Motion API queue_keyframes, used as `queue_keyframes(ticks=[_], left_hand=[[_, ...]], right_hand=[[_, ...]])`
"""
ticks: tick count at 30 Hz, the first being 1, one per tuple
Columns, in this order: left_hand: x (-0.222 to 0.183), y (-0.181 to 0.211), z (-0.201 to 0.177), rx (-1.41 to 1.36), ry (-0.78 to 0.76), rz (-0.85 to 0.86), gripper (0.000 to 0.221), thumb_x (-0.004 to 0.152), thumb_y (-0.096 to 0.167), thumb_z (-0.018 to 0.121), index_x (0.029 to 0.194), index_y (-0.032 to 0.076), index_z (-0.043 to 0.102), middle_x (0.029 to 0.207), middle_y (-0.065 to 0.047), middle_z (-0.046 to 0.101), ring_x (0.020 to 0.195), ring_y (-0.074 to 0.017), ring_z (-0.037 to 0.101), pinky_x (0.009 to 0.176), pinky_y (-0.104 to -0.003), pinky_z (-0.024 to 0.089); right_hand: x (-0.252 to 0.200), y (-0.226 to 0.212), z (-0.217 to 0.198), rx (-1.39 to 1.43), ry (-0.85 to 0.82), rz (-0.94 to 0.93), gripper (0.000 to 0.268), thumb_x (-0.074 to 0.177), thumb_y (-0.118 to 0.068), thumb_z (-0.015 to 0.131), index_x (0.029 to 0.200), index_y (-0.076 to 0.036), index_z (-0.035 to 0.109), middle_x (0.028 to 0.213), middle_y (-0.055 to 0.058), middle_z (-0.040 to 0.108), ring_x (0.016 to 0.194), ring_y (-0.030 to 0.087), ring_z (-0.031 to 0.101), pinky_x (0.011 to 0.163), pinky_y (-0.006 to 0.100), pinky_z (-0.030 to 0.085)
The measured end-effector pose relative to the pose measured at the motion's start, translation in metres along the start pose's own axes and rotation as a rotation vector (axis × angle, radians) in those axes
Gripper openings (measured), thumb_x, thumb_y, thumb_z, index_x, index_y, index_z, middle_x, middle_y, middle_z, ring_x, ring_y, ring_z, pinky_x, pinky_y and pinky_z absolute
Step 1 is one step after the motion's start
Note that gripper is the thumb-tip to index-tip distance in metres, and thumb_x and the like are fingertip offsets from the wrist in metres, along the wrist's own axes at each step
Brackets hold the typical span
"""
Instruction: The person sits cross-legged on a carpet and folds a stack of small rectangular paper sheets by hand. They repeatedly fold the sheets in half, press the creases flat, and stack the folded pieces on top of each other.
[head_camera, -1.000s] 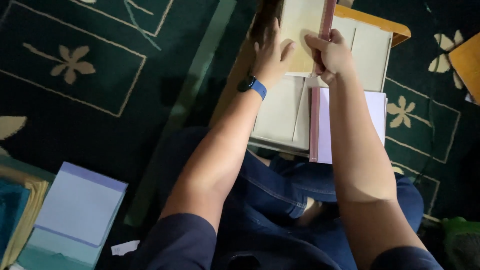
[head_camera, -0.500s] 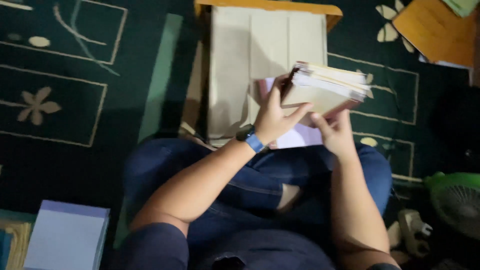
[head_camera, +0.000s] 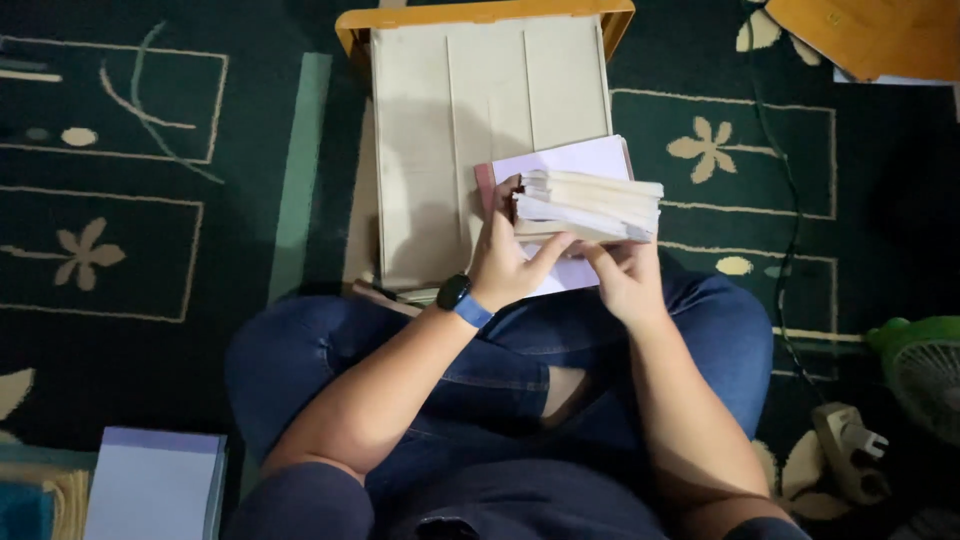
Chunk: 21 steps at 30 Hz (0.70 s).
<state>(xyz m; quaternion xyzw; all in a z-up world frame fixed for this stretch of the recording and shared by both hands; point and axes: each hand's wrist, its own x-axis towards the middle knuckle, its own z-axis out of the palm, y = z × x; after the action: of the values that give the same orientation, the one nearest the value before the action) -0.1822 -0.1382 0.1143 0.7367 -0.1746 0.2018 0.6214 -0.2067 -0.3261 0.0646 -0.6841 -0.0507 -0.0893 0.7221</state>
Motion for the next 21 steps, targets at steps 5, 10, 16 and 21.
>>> queue_keyframes(ticks=[5, 10, 16, 21], left_hand=[[0.030, 0.035, -0.023, -0.271, -0.189, -0.010, 0.099, 0.079, 0.027, 0.092, 0.157, 0.013, 0.034, 0.162, -0.012, 0.041, 0.153, -0.0295, 0.037, 0.129, -0.045, 0.026], [0.025, 0.024, -0.023, -0.363, -0.248, -0.119, 0.115, 0.079, 0.016, 0.092, 0.168, 0.018, 0.019, 0.146, -0.013, 0.060, 0.140, -0.0232, 0.052, 0.126, -0.047, 0.032], [0.024, 0.001, -0.015, -0.223, -0.272, -0.181, 0.066, 0.077, 0.016, 0.087, 0.134, 0.014, 0.054, 0.118, -0.013, 0.068, 0.120, -0.0337, 0.066, 0.103, -0.048, 0.051], [0.017, -0.017, -0.012, -0.121, -0.332, -0.077, 0.086, 0.079, 0.034, 0.082, 0.146, 0.009, 0.034, 0.124, -0.008, 0.064, 0.111, -0.0223, 0.068, 0.094, -0.031, 0.054]], right_hand=[[0.011, -0.091, 0.025, -0.010, -0.150, -0.201, 0.087, 0.084, 0.008, 0.059, 0.158, -0.003, 0.015, 0.171, 0.025, 0.014, 0.157, 0.037, 0.005, 0.126, 0.057, 0.010], [0.011, -0.086, 0.024, 0.009, -0.118, -0.207, 0.101, 0.083, 0.010, 0.059, 0.167, -0.006, 0.005, 0.174, 0.022, 0.006, 0.160, 0.034, -0.001, 0.130, 0.054, 0.004], [0.002, -0.114, 0.027, -0.101, -0.046, -0.264, 0.098, 0.095, 0.009, 0.064, 0.169, -0.016, 0.005, 0.176, 0.017, 0.008, 0.162, 0.033, 0.004, 0.131, 0.055, 0.012], [-0.001, -0.200, 0.067, -1.334, -0.044, -0.275, 0.071, 0.097, -0.034, 0.073, 0.163, -0.021, 0.050, 0.168, 0.028, 0.000, 0.155, 0.057, -0.004, 0.125, 0.082, 0.003]])
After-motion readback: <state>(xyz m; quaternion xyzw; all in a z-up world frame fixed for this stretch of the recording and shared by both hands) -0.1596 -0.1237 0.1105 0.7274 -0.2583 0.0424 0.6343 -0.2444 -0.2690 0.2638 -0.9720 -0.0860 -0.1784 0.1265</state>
